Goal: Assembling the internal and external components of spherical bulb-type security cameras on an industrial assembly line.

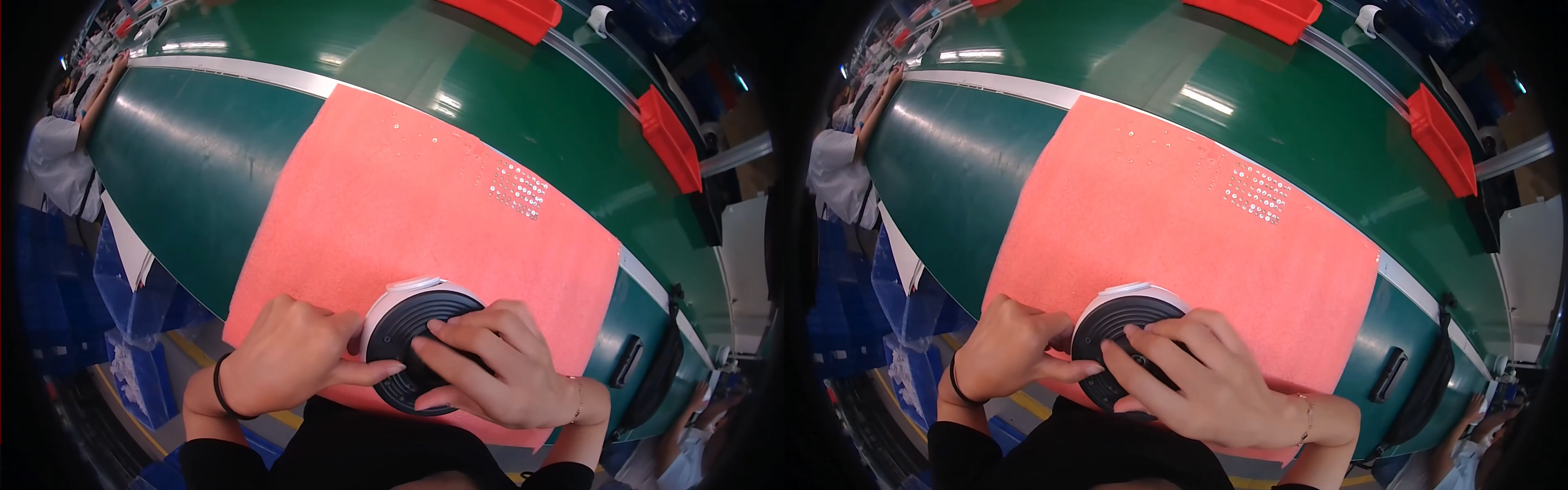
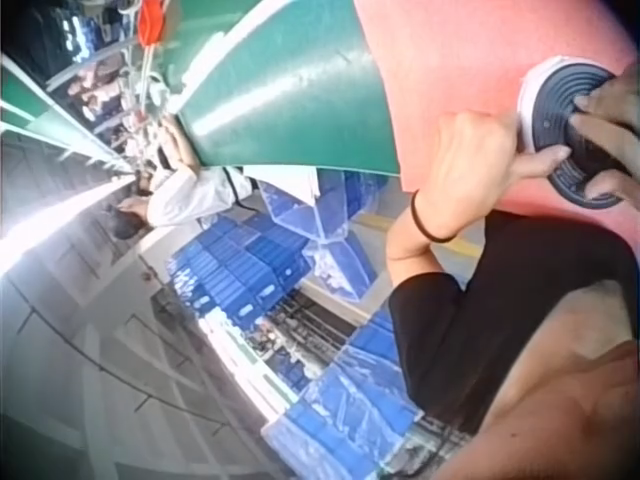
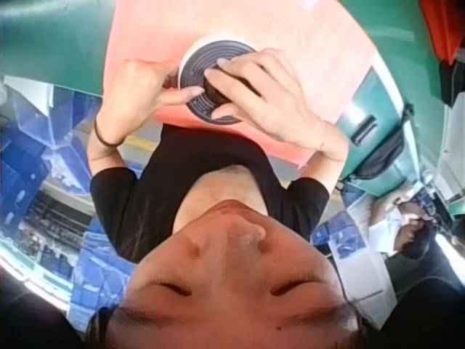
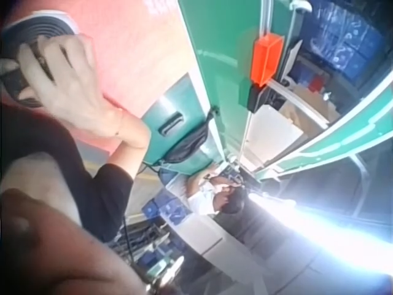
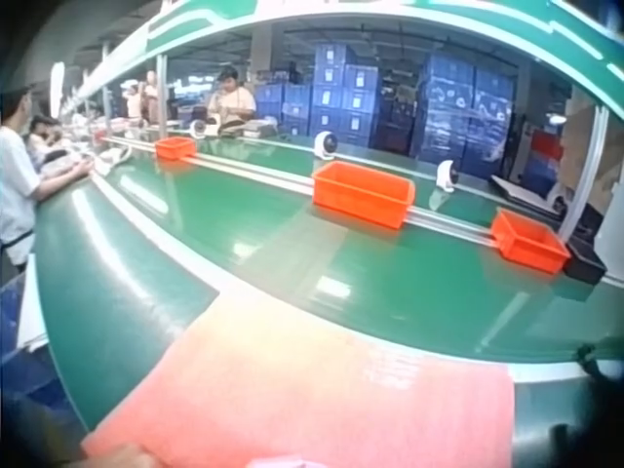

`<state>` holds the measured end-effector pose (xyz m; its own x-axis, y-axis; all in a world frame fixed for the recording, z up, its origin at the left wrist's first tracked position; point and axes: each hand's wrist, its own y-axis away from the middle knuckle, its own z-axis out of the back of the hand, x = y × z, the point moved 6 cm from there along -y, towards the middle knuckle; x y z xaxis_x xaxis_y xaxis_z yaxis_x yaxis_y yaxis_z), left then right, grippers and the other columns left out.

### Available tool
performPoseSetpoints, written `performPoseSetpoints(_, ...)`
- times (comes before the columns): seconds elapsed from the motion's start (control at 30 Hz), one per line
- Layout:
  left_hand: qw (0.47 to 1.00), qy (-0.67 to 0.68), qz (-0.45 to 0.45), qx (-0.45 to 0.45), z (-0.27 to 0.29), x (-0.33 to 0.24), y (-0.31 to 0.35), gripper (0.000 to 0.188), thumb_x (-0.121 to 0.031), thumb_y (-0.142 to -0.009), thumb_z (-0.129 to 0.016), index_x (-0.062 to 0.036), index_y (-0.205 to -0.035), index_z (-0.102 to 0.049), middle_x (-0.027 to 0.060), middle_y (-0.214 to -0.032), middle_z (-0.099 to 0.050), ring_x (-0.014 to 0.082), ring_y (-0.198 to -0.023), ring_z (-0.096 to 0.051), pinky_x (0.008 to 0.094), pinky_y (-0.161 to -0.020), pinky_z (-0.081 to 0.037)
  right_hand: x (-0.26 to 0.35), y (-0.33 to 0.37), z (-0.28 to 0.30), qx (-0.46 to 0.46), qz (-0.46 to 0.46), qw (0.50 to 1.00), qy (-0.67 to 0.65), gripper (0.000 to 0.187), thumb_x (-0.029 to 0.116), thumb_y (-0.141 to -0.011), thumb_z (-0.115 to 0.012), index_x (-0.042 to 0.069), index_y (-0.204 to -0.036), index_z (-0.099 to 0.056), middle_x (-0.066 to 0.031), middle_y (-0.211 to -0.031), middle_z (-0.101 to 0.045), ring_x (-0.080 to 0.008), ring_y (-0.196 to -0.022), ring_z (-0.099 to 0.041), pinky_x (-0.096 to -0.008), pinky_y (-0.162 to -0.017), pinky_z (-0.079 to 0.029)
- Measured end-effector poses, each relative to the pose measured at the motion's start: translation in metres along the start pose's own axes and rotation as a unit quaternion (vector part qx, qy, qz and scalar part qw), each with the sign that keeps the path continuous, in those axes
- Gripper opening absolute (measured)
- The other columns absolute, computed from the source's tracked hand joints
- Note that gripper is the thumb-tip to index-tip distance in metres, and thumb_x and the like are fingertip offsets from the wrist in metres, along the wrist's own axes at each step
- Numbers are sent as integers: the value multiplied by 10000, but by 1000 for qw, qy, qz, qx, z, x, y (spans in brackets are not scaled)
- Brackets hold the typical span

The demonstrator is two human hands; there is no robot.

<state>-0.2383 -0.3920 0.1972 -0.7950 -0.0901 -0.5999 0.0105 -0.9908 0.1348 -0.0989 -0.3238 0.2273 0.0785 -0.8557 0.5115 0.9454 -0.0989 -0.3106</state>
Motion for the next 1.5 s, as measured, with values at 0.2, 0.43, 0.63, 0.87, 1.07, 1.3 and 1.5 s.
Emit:
performPoseSetpoints(0.2, 999, -25, 12, 21, -2, 1, 0, 375, -373, -653, -759, -34, -630, -600, 74, -519, -584, 231, -481, -597, 287, -472, -461, 5, 3, -7, 104, 59, 989, -88, 233, 33, -727, -647, 32, -952, -587, -211, -1252, -486, -350, -1172, -461, -421, -901, -414)
performPoseSetpoints(0.43, 995, -60, 43, 60, -7, 14, -5, 418, -419, -696, -716, -13, -691, -614, 86, -504, -550, 245, -460, -574, 313, -473, -457, -44, 19, -9, -7, -205, 974, -95, 616, 285, -774, -691, 4, -1224, -378, -242, -1285, -409, -358, -1177, -442, -417, -967, -358)
performPoseSetpoints(0.63, 927, 349, 80, 108, -44, 20, -8, 630, -323, -710, -715, 30, -1181, -489, 164, -918, -638, 233, -839, -647, 321, -710, -528, -59, 40, -37, 27, -377, 807, -454, 684, 265, -817, -641, 26, -1318, -241, -144, -1228, -426, -230, -1198, -401, -361, -1002, -316)
performPoseSetpoints(0.87, 950, 297, -59, -70, -19, -9, -12, 845, -220, -647, -771, 58, -1317, -337, 216, -1032, -601, 274, -964, -623, 333, -802, -526, -59, 20, -12, -75, -330, 867, -366, 800, 307, -562, -859, 80, -1089, -301, -161, -1116, -485, -205, -1079, -484, -334, -903, -391)
performPoseSetpoints(1.07, 958, 200, -144, -149, -1, -18, -19, 847, -202, -621, -782, 57, -1310, -362, 237, -998, -602, 288, -878, -651, 326, -755, -537, -69, 4, 7, -166, -158, 949, -215, 804, 356, -517, -877, 49, -1023, -333, -167, -904, -598, -238, -856, -625, -316, -740, -499)
performPoseSetpoints(1.3, 888, 434, -127, -88, 21, 9, -59, 859, -194, -674, -740, 56, -1356, -283, 167, -1275, -457, 242, -1155, -484, 349, -892, -472, -77, -7, 31, -215, -179, 865, -417, 1056, 226, -545, -823, 71, -1335, -139, -186, -1279, -380, -266, -1222, -390, -350, -1006, -330)
performPoseSetpoints(1.5, 692, 682, -193, -135, 17, 11, -111, 753, -617, -859, -393, -80, -1375, -277, 117, -1353, -385, 294, -1232, -393, 440, -1002, -359, -66, -33, 47, -299, -99, 928, -198, 1036, 159, -607, -784, 50, -1401, -127, -185, -1311, -378, -298, -1219, -419, -393, -999, -366)
